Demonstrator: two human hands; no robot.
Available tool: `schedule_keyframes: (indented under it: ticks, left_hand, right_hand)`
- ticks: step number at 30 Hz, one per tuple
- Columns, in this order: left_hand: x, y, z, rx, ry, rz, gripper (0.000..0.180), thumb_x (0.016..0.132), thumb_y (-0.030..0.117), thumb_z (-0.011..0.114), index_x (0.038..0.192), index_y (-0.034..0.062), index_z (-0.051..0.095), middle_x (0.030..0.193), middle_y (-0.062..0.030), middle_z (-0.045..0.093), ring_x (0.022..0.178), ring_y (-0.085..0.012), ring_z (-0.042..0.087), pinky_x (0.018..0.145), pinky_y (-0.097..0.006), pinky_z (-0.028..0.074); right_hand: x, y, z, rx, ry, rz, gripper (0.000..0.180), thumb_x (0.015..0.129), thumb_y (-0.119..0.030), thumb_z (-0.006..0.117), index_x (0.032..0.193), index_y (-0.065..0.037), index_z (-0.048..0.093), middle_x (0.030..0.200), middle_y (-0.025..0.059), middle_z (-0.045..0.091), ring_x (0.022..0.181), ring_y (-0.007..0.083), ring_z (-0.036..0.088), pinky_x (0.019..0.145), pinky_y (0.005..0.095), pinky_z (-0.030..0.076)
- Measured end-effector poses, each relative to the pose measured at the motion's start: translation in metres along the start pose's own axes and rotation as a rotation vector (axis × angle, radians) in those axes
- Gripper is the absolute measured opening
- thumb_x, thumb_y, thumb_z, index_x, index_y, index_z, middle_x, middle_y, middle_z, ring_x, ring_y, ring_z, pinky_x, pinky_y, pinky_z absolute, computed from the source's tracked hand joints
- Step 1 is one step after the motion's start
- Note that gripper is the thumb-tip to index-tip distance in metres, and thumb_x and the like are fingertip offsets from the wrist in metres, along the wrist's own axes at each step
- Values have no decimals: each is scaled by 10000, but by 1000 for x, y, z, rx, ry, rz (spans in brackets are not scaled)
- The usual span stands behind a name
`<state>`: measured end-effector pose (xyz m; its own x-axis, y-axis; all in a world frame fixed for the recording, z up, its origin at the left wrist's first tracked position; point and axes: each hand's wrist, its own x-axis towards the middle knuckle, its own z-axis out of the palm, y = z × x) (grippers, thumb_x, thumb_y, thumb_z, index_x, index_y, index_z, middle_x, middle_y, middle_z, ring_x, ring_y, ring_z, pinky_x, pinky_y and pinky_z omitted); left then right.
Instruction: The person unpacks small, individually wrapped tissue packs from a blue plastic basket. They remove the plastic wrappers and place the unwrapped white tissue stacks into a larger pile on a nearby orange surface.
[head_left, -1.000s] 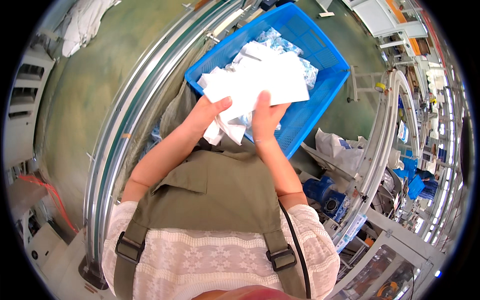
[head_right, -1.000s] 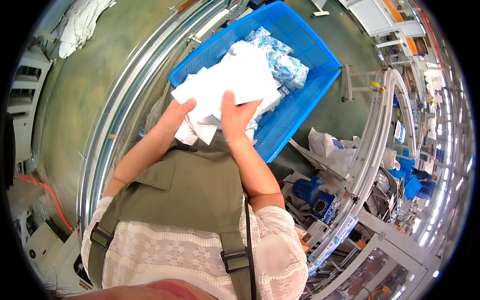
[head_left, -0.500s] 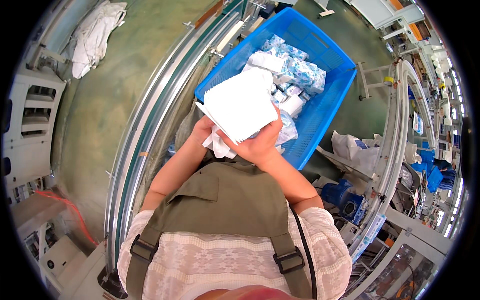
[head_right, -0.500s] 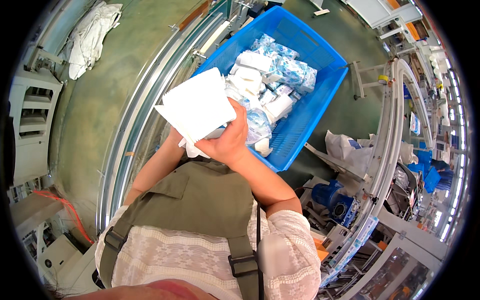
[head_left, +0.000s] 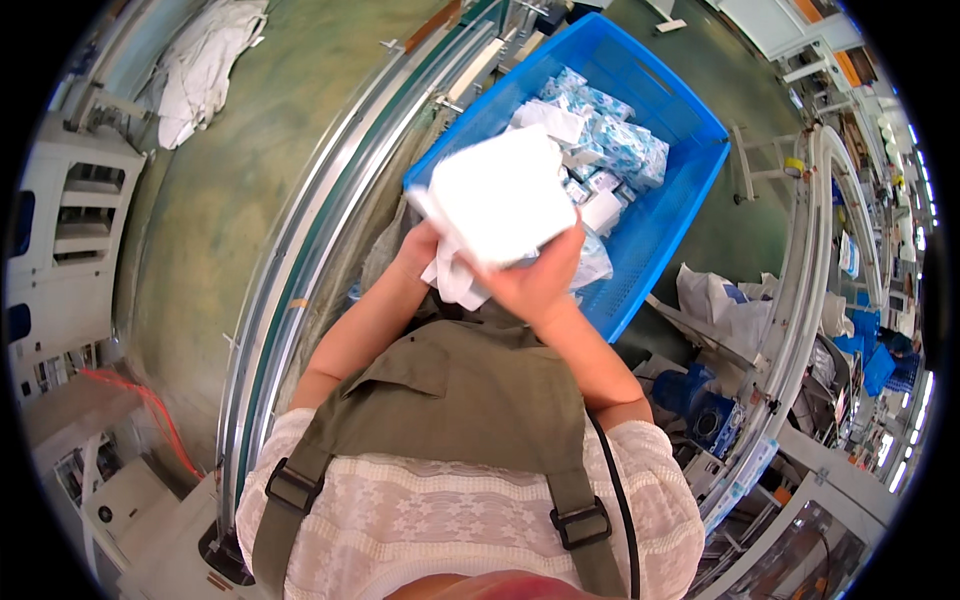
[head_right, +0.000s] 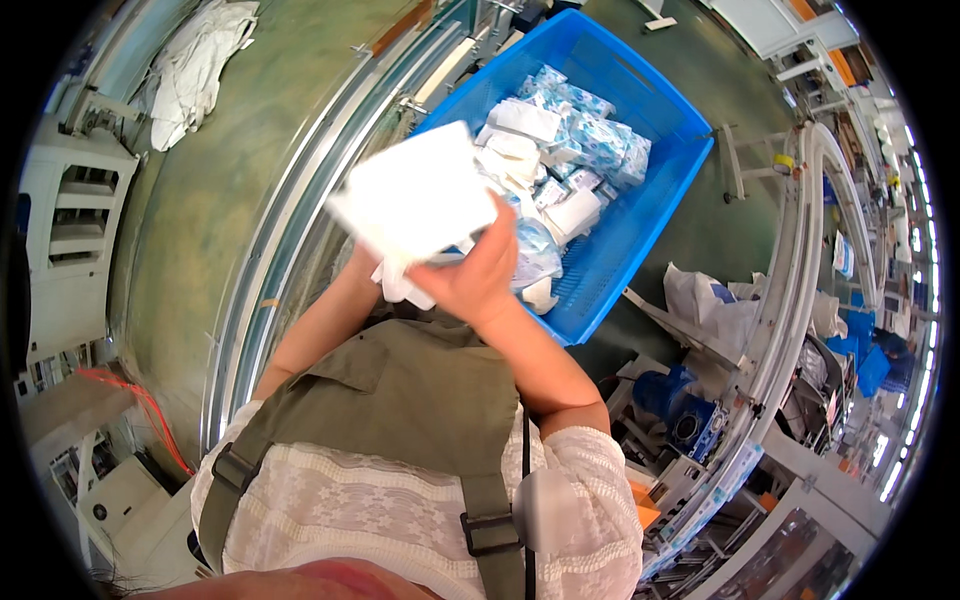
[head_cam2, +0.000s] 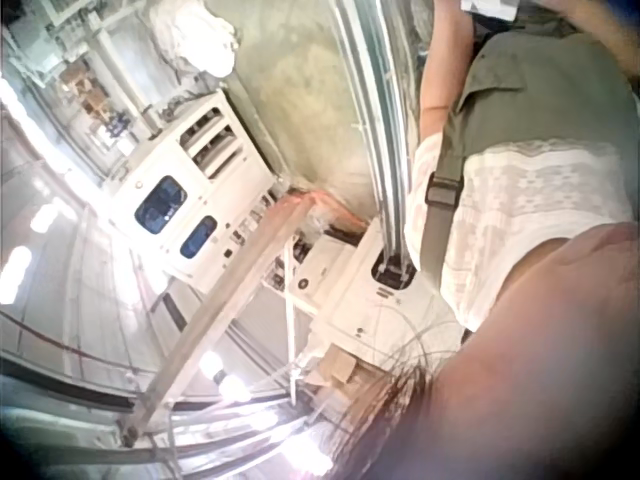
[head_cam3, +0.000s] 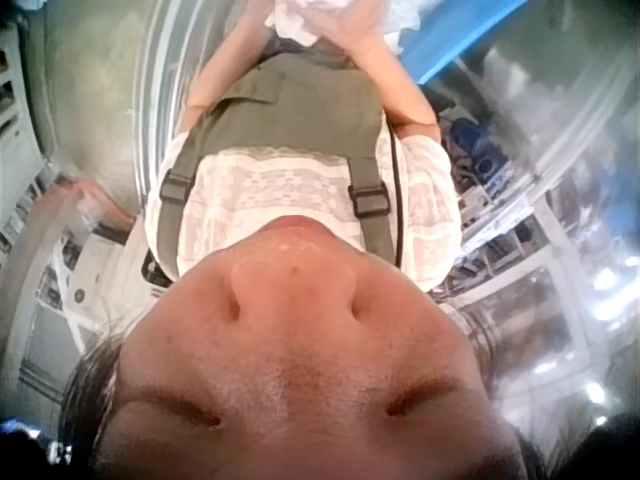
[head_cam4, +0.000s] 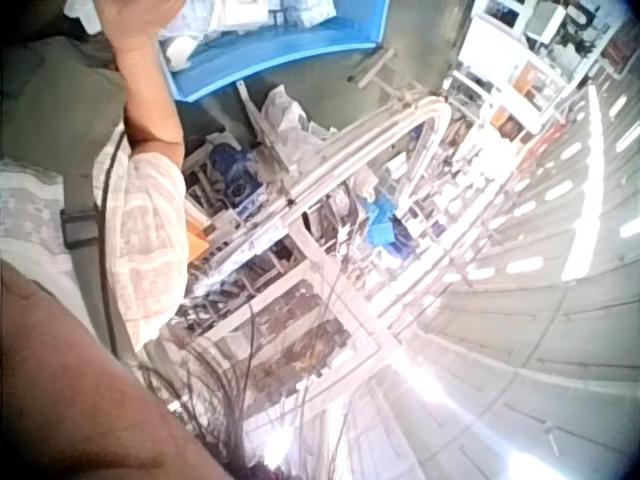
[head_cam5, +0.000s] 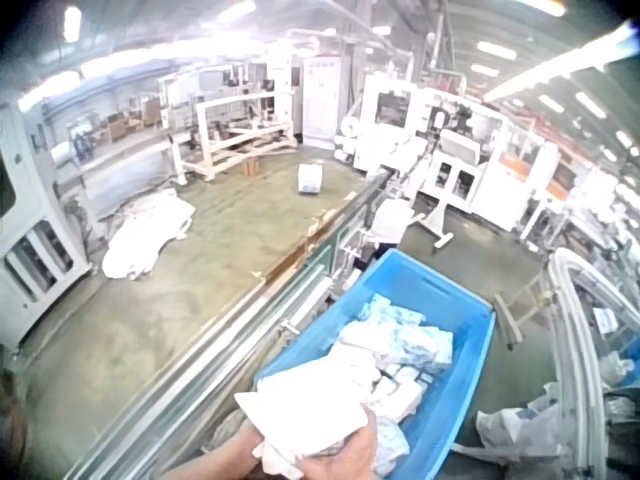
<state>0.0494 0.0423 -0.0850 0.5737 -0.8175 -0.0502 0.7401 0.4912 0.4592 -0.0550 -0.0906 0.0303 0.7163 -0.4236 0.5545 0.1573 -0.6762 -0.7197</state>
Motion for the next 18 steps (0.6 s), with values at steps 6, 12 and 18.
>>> schedule_keyframes:
  ticks: [6, 12, 18]
  left_hand:
    - [39, 101, 16, 106, 635, 77, 482, 886, 300, 665, 1227, -10, 523, 1100, -151, 653, 869, -271, 690, 707, -384, 603]
    - [49, 186, -84, 163, 456, 349, 452, 930, 300, 593, 1269, 16, 505, 1164, -144, 637, 1029, -302, 641, 848, -448, 548]
    - [35, 165, -115, 287, 936, 18, 391, 946, 219, 541, 1288, 34, 511, 1237, -165, 605, 1086, -304, 617, 921, -431, 512]
  right_hand:
    - [1, 35, -16, -54, -24, 360, 691, 640, -265, 859, 1174, -3, 509, 1061, 134, 580, 972, 259, 578, 859, 353, 470]
    - [-19, 46, -15, 20, -64, 374, 526, 701, -235, 824, 1091, 3, 563, 1047, 136, 586, 981, 254, 575, 879, 345, 460]
    - [-21, 54, -15, 55, -87, 451, 551, 691, -218, 832, 1117, 0, 559, 1084, 135, 584, 1020, 245, 567, 920, 348, 446]
